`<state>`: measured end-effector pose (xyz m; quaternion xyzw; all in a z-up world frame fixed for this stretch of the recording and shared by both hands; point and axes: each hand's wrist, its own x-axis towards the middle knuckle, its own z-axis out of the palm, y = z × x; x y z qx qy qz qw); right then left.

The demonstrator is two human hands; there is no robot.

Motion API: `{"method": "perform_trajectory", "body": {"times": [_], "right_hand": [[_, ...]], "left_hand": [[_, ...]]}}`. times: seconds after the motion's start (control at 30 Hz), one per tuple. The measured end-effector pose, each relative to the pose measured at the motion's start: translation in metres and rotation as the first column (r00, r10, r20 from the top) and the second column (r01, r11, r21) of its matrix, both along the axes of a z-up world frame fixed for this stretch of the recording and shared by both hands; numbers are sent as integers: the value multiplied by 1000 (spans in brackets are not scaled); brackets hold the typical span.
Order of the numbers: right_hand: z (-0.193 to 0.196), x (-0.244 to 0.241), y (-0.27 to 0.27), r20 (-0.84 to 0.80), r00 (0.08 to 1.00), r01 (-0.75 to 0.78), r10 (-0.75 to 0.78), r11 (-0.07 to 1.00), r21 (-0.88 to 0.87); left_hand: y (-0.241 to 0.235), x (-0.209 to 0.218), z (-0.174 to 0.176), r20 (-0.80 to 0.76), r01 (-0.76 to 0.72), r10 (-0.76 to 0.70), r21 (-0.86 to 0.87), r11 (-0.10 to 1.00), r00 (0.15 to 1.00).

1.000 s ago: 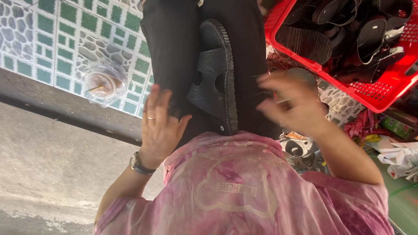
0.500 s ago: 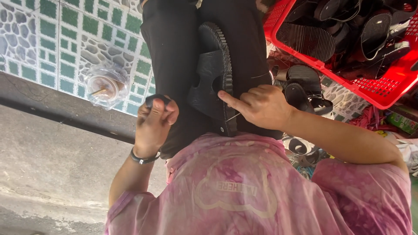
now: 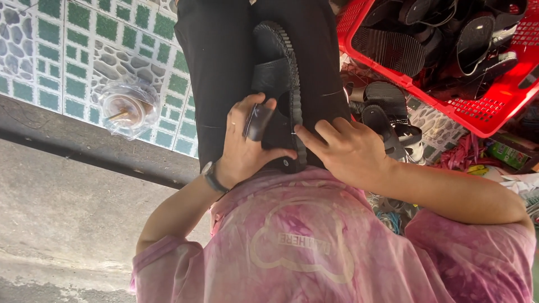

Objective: The person sits on the floor and sews a black shoe using a needle and thread. They hold the shoe between their legs and repeatedly push the needle through the sole and upper, pulling the thread tight to secure the stitches.

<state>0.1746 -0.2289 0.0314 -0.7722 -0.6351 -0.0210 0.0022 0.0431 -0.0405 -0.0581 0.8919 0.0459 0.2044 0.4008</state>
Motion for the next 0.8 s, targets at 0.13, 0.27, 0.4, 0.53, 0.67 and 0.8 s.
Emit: {"method": "perform_trajectory", "body": {"times": [0.13, 0.27, 0.4, 0.53, 0.67, 0.8], "right_hand": [[-38, -22, -1, 26, 998, 51, -52, 999, 20], [-47, -20, -4, -161, 982, 106, -96, 993, 58], [-46, -11, -3, -210, 977, 46, -24, 994, 97], [-54, 1, -1, -177, 981, -65, 82, 993, 98], [-52, 10, 3, -117, 978, -165, 171, 984, 66], [-43, 12, 9, -57, 973, -220, 224, 973, 63]], "left_hand": [[-9, 3, -1, 63, -7, 9, -37, 999, 998], [3, -30, 8, 12, -111, 110, 55, 992, 994], [21, -78, 37, -243, -99, 47, -207, 973, 969], [14, -62, 77, -53, 55, -173, -825, 562, 983], [-10, -52, 45, -74, 2, -123, -849, 528, 990], [-36, -46, 0, -321, -295, 59, -762, 576, 945]]}}
